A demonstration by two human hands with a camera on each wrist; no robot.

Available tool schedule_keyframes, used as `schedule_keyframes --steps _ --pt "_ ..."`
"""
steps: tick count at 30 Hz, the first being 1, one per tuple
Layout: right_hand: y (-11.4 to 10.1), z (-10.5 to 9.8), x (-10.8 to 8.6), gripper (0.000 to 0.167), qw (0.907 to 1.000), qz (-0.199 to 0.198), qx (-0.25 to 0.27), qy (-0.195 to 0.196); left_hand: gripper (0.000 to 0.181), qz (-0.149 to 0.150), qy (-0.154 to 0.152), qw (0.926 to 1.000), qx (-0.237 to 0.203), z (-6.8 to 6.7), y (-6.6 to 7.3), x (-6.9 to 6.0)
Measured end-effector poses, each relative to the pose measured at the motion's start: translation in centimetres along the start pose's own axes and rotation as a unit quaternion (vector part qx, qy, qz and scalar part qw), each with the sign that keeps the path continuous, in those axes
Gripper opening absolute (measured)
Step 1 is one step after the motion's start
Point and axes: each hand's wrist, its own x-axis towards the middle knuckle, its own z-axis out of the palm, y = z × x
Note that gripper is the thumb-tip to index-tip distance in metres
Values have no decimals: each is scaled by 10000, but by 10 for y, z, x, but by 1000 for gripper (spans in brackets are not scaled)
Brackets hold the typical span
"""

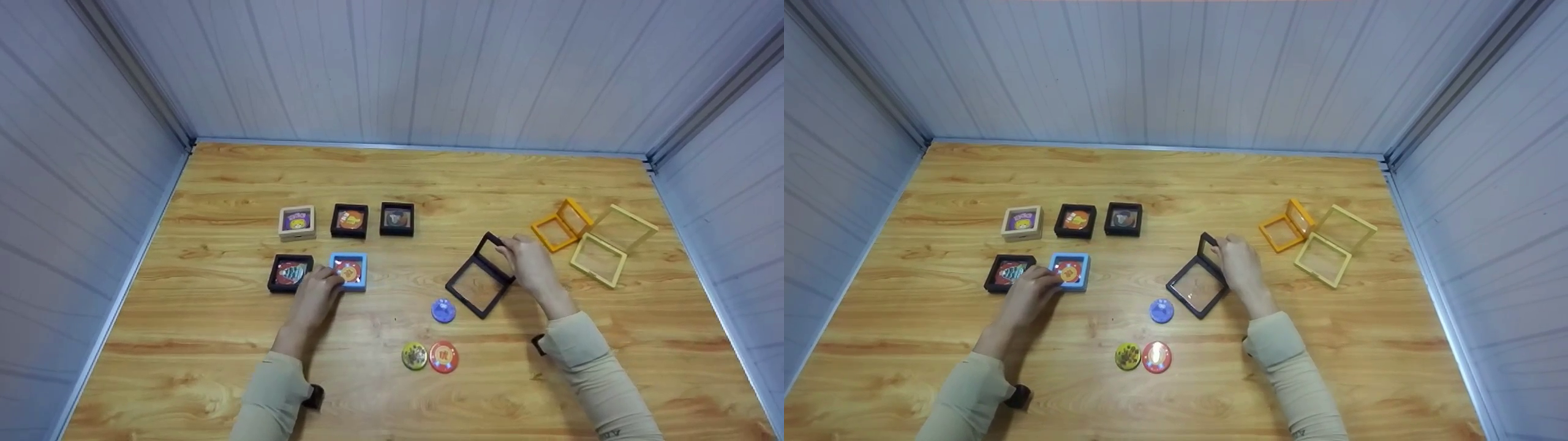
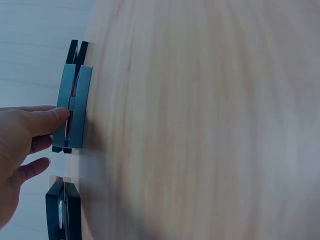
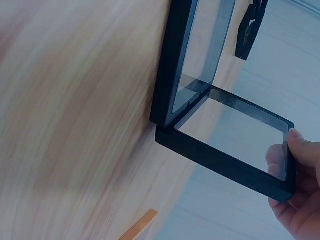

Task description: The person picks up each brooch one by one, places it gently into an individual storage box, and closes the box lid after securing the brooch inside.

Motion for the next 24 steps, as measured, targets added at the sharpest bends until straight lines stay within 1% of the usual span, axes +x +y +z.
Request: schedule_keyframes --steps 4,10,15,19,24 --pt "-4 0 -3 18 9999 83 123 28 7 34 66 10000 48 -2 -4 -4" --pt "-10 -1 -6 17 9992 253 306 -70 10 -165 -87 9998 81 -8 -6 -8" --pt "-13 -2 -8 16 9987 364 323 -127 10 -208 -36 9998 35 -12 -8 -11" --pt "-15 -1 -10 16 9984 443 337 -130 9 -213 22 9998 7 -12 -9 -13" --pt "-16 -1 -12 16 9977 559 346 -170 10 -255 -9 9996 77 -11 -9 -15"
